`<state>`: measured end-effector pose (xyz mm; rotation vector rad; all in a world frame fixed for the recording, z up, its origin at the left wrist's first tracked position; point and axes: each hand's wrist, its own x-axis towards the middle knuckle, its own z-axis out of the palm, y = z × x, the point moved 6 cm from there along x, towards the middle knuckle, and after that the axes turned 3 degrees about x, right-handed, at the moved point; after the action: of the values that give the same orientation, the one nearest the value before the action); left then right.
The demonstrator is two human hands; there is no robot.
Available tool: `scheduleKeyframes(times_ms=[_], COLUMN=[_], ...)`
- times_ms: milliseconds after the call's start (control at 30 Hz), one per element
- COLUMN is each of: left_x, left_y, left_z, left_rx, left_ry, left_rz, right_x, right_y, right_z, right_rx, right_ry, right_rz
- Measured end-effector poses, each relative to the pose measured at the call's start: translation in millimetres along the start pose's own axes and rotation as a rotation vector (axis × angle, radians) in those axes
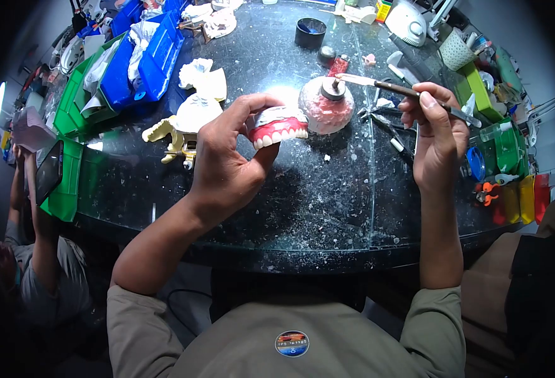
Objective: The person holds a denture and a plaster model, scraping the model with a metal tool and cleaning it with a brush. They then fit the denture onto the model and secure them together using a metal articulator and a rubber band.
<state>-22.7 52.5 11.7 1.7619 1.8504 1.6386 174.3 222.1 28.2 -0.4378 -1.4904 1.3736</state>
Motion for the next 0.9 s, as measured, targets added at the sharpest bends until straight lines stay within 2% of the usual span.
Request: scheduleKeyframes(times_ms=[133,233,333,400,900], left_x=[-0.1,0.2,-0.5,0.0,-0.5], left_y=[-0.4,-2.6,-5.1,-5.3,-5.5], left_z=[0.7,0.3,0.8,1.0,1.4], left_rx=[-0.009,-0.023,-0.071,-0.080,-0.068], left_ry=[0.009,0.011,-0.006,0.004,-0.004], left_rz=[-0.008,-0.026,-0.142,-0.115,-0.101], right_x=[0.4,2.0,3.4,3.2,4.1], right_y=[0.2,10.2,23.7,29.9,35.9], right_z=[-0.9,-8.6,-11.6,-12.0,-14.7], right_rx=[0.001,0.046,0.083,0.081,0.143], right_ry=[0.004,-0.022,0.002,0.000,-0.015], right_rz=[0.022,0.126,0.231,0.287,0.308])
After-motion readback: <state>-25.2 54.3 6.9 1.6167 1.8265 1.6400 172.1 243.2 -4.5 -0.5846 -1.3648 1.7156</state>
